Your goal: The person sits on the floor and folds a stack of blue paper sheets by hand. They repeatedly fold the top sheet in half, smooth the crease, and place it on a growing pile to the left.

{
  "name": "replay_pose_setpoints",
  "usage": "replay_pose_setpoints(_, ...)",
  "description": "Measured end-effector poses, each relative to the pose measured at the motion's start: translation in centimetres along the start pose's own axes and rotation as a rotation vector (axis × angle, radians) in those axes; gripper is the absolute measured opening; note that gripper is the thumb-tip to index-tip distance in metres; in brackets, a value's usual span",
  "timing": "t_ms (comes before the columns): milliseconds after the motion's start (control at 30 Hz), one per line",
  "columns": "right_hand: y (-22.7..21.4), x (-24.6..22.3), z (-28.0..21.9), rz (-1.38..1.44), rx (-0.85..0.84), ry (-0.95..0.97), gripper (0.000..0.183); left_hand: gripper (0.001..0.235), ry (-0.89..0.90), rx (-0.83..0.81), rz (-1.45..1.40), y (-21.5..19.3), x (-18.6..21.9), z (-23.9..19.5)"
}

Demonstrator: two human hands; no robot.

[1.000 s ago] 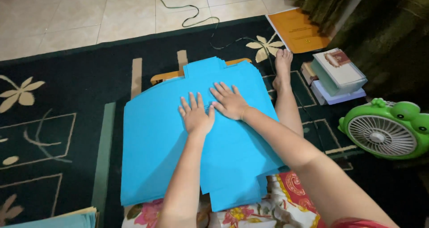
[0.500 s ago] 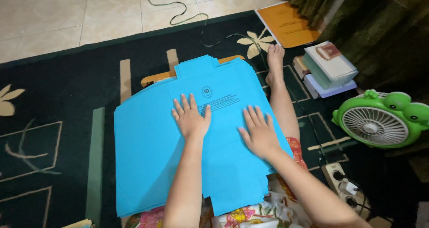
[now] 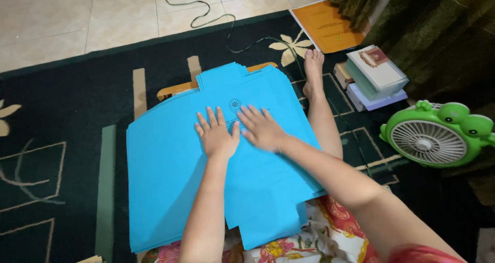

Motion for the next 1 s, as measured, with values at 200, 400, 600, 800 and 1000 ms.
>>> replay_pose_setpoints(200, -1.2, 6.9, 7.9, 0.069, 0.141, 0.400, 0.065, 0.077, 0.027, 0.024, -0.097, -1.8, 0.7, -1.2)
replay_pose_setpoints(400, -1.4, 3.1, -1.1, 0.070, 0.096, 0.590, 0.072, 0.078, 0.017, 0.100, -0.068, -1.0, 0.3, -0.7)
replay_pose_setpoints(600, -1.9, -2.4, -15.8, 0.031, 0.071, 0.487, 0.069, 0.077, 0.015, 0.128, -0.099, -0.8, 0.2, -0.9)
replay_pose_setpoints(800, -1.2, -7.2, -17.8, 0.095, -0.023, 0.190, 0.066, 0.076, 0.017, 0.129, -0.102, -0.9, 0.2, -0.9)
replay_pose_setpoints(1000, 1.2, -1.4, -4.1, 0.052, 0.026, -0.089, 0.067, 0.066, 0.017, 0.117, -0.116, -0.5, 0.1, -0.5)
Point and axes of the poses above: each hand's wrist, its own z-axis towards the middle knuckle, its own y-axis out of the palm, x = y × z, the point moved 4 cm from there along z, towards the middle knuckle, and after that the axes turned 4 degrees about -z, right-handed, at the moved point
